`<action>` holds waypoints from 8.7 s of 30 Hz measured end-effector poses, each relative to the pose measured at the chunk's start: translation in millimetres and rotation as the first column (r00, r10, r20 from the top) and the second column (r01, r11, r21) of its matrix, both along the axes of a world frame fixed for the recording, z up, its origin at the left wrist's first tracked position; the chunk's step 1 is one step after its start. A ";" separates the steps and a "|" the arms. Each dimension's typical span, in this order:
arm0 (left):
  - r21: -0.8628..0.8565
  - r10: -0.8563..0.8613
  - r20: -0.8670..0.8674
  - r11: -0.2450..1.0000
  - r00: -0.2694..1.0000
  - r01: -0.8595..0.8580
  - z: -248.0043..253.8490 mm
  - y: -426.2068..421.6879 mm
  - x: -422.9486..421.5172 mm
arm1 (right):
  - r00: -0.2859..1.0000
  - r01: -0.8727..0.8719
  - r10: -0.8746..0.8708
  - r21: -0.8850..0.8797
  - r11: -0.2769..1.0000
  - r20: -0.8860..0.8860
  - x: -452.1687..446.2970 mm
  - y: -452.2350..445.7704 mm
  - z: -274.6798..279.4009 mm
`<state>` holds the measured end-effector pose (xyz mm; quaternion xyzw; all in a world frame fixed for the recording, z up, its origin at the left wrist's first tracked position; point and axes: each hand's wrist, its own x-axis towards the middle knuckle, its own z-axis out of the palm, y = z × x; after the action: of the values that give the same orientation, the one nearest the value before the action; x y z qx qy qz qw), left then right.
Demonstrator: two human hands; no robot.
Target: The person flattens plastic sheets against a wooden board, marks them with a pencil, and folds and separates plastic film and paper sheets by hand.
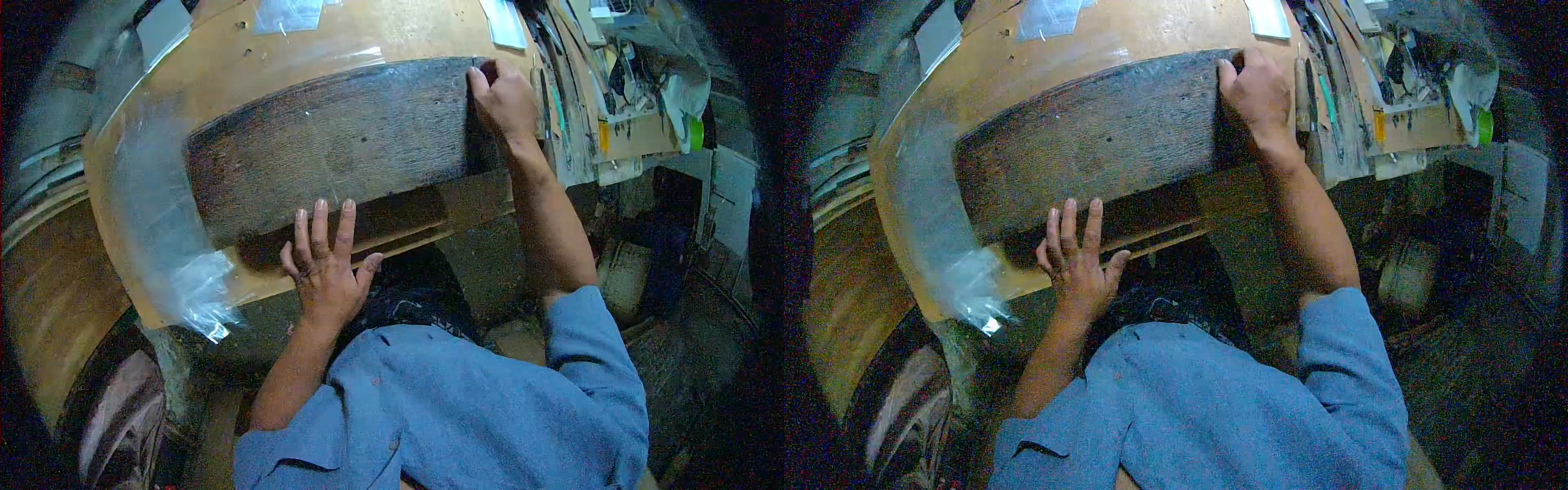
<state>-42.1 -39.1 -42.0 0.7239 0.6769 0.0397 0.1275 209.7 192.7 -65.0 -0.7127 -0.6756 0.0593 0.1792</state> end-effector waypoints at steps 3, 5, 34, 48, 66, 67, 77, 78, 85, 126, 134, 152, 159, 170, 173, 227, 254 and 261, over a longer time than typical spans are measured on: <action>-0.015 0.007 -0.013 1.000 1.000 -0.007 0.6 0.2 0.2 | 0.999 -0.035 0.033 0.038 0.999 0.030 3.3 7.1 -7.0; 0.004 -0.001 -0.028 1.000 1.000 0.001 -0.2 0.2 0.2 | 0.996 -0.089 0.089 0.023 0.996 -0.010 4.3 10.4 -7.1; -0.061 0.013 0.065 0.998 0.998 -0.009 4.7 0.6 -2.3 | 0.624 -0.192 -0.069 -0.238 0.952 -0.779 -18.3 -53.5 53.9; -0.075 0.039 0.053 0.997 0.998 -0.035 0.3 -0.9 -2.0 | 0.689 -0.582 0.460 -0.049 0.812 -0.561 -98.4 -132.8 31.5; -0.023 0.024 0.106 1.000 0.994 -0.022 -11.1 -5.8 -5.2 | 0.717 -0.639 0.589 -0.013 0.769 -0.372 -108.4 -129.9 23.1; -0.031 0.022 0.109 0.999 0.994 -0.018 -10.9 -6.2 -5.5 | 0.718 -0.637 0.588 -0.013 0.770 -0.372 -108.0 -129.7 25.2; -0.066 0.073 0.166 0.996 0.983 -0.063 1.4 1.7 -1.9 | 0.768 -0.168 0.193 0.099 0.981 -0.611 -47.8 -47.3 9.4; -0.068 0.083 0.161 0.995 0.983 -0.072 1.2 2.5 -1.1 | 0.799 -0.107 0.150 0.109 0.988 -0.582 -38.7 -34.2 6.9; -0.111 0.061 0.132 0.993 0.989 -0.046 8.6 5.6 -3.2 | 0.937 0.008 -0.013 -0.016 1.000 -0.348 -5.3 3.3 -2.4; -0.743 0.610 0.502 0.667 -0.613 0.056 11.2 0.1 -37.1 | 0.021 -0.645 -0.818 -0.634 0.428 -0.574 -104.3 -217.0 36.7; -0.750 0.641 0.605 0.659 -0.472 -0.066 44.9 -14.5 -48.4 | -0.160 -0.468 -0.764 -0.633 0.617 -0.625 -108.5 -200.5 61.3; -0.705 0.658 0.707 0.685 -0.258 -0.185 78.9 -28.1 -49.7 | 0.070 -0.556 -0.606 -0.536 0.636 -0.792 -84.1 -215.6 83.5; -0.674 0.641 0.739 0.703 -0.207 -0.229 83.8 -35.0 -47.4 | 0.061 -0.543 -0.616 -0.544 0.640 -0.786 -83.2 -219.9 89.7; -0.660 0.622 0.751 0.718 -0.221 -0.222 99.7 -37.8 -49.1 | 0.077 -0.565 -0.600 -0.531 0.632 -0.796 -80.0 -219.6 95.5; -0.648 0.604 0.759 0.735 -0.244 -0.199 95.3 -39.4 -49.9 | 0.088 -0.573 -0.580 -0.517 0.636 -0.810 -73.1 -223.6 86.9; -0.516 0.668 0.665 0.089 -0.333 -0.852 10.5 -90.7 -245.0 | 0.516 -0.739 0.164 -0.340 0.581 -0.841 -96.9 -149.5 60.3; -0.093 0.681 0.731 0.162 0.043 -0.982 48.9 -156.3 -165.7 | 0.917 0.039 -0.190 -0.394 0.918 -0.351 -214.8 202.2 -59.4; -0.146 0.668 0.740 0.281 0.084 -0.948 53.2 -137.5 -147.0 | 0.931 -0.123 0.025 -0.250 0.961 -0.363 -210.5 206.1 -66.9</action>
<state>-189.1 -176.6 11.2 0.1398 0.8381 0.4961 0.1788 -0.8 398.8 -131.9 -0.6817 -0.6440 0.2851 0.1982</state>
